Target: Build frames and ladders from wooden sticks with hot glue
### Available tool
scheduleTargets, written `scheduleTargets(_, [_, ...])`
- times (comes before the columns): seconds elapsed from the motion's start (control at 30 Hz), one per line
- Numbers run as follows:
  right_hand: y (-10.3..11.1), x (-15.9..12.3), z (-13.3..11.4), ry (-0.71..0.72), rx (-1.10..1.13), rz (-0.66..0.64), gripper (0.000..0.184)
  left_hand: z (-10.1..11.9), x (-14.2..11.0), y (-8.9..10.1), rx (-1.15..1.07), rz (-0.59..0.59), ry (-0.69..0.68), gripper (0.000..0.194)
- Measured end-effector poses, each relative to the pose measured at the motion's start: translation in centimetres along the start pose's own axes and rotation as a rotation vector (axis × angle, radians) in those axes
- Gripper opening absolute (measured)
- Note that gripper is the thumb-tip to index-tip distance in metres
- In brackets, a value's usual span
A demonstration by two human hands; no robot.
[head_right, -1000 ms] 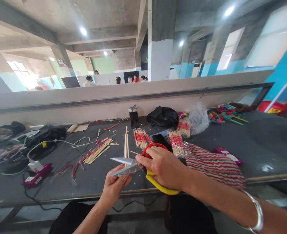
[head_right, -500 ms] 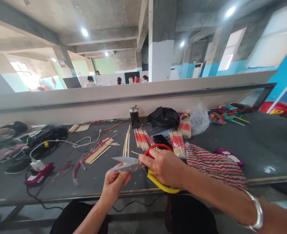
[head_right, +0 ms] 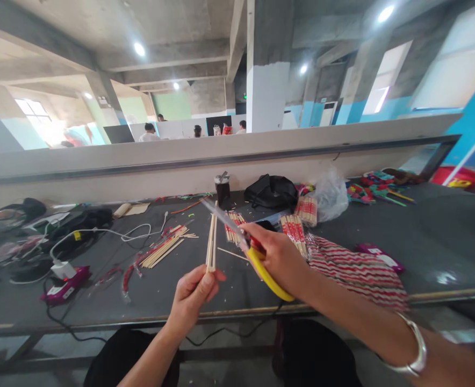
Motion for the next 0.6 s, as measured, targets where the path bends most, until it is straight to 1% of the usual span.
scheduleTargets(0.07, [-0.3, -0.2, 0.7, -0.154, 0.227, 0.065, 0.027, 0.0, 0.0, 0.0, -0.071, 0.023, 0.027, 0.038])
scheduleTargets(0.17, [-2.2, -1.0, 1.3, -0.358, 0.582, 0.041, 0.04, -0.3, -0.1, 0.0, -0.129, 0.05, 0.047, 0.039])
scheduleTargets(0.23, [-3.5, -1.5, 1.3, -0.426, 0.732, 0.031, 0.045, -0.5, -0.2, -0.1, -0.151, 0.043, 0.056, 0.038])
scheduleTargets(0.37, [-4.8, -1.6, 0.9, -0.429, 0.86, 0.051, 0.047, -0.8, -0.5, -0.4, -0.122, 0.001, 0.057, 0.037])
scheduleTargets(0.53, [-5.5, -1.5, 0.5, -0.418, 0.914, 0.022, 0.043, -0.9, -1.0, -0.6, 0.069, -0.049, 0.001, 0.035])
scheduleTargets(0.6, [-5.8, -1.6, 0.5, -0.425, 0.948, 0.024, 0.043, -0.9, -1.3, -0.7, 0.109, -0.072, -0.005, 0.035])
Point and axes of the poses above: each hand's wrist, its own x-axis towards the middle knuckle, its own y-axis out of the back of the hand, z = x × y, the point moved 5 cm from there along x, towards the middle knuckle, and after that the axes turned 6 degrees about x, right-handed, at the moved point
